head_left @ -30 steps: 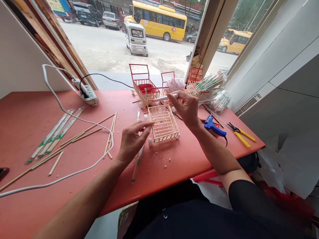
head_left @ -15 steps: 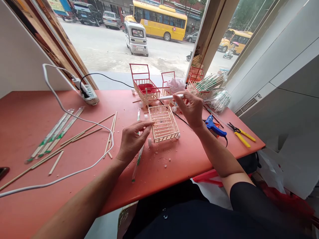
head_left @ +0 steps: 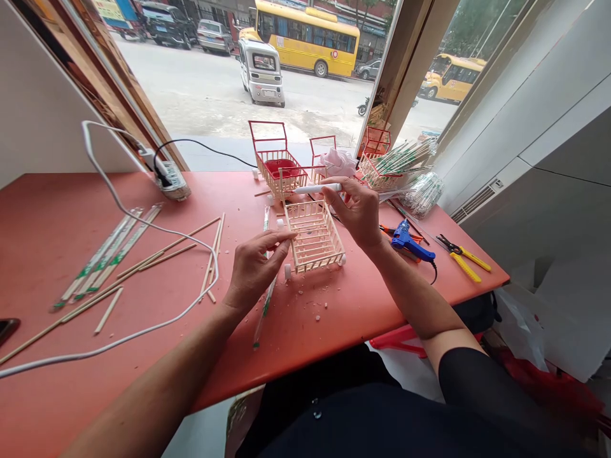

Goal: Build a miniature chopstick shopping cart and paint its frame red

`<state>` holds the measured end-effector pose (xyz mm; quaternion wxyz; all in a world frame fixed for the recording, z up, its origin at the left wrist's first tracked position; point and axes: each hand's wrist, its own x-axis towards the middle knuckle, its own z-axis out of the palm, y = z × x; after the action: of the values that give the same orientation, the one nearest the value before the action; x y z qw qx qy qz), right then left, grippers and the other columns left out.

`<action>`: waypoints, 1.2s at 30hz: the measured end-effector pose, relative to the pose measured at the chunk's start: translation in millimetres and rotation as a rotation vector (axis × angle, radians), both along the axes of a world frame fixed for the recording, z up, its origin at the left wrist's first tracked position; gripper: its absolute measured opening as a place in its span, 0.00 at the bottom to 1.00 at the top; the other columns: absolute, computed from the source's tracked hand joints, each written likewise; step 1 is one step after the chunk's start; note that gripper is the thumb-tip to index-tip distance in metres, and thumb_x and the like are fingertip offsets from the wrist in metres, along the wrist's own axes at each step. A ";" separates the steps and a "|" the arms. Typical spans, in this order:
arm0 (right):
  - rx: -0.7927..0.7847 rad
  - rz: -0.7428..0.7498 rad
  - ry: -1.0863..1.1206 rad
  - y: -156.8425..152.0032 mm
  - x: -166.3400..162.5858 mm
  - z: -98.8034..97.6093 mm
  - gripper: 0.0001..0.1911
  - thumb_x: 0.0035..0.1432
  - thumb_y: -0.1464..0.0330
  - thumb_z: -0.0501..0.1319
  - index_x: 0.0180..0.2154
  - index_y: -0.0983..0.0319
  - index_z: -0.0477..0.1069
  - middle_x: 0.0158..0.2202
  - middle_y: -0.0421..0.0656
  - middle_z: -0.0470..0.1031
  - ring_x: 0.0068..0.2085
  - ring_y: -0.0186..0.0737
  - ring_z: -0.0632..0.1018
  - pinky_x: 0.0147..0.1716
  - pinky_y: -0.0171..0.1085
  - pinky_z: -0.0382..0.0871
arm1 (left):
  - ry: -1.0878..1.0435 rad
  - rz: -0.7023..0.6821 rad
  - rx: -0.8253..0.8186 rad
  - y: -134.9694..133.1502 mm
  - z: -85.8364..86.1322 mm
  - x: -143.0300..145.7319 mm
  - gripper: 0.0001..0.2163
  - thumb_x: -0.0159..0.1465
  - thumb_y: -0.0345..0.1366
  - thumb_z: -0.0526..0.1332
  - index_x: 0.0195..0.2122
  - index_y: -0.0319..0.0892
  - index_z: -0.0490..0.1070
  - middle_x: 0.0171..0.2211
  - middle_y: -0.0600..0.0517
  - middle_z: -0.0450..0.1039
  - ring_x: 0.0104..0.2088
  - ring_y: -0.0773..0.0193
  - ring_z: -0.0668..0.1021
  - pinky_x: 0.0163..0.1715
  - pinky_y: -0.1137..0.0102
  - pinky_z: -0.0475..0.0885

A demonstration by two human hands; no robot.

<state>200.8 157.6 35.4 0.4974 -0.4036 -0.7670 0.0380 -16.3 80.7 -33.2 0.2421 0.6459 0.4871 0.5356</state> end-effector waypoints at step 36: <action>0.035 -0.081 0.048 -6.2 37.8 -4.8 0.18 0.74 0.52 0.63 0.46 0.57 0.84 0.39 0.42 0.88 0.35 0.39 0.82 0.40 0.39 0.75 | 0.026 -0.002 -0.008 -0.1 -0.7 -0.6 0.14 0.69 0.45 0.63 0.45 0.46 0.88 0.45 0.49 0.88 0.44 0.57 0.87 0.46 0.65 0.80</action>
<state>238.6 151.5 30.6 0.5237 -0.4246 -0.7384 0.0142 -16.9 80.6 -33.8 0.2390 0.6522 0.4917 0.5251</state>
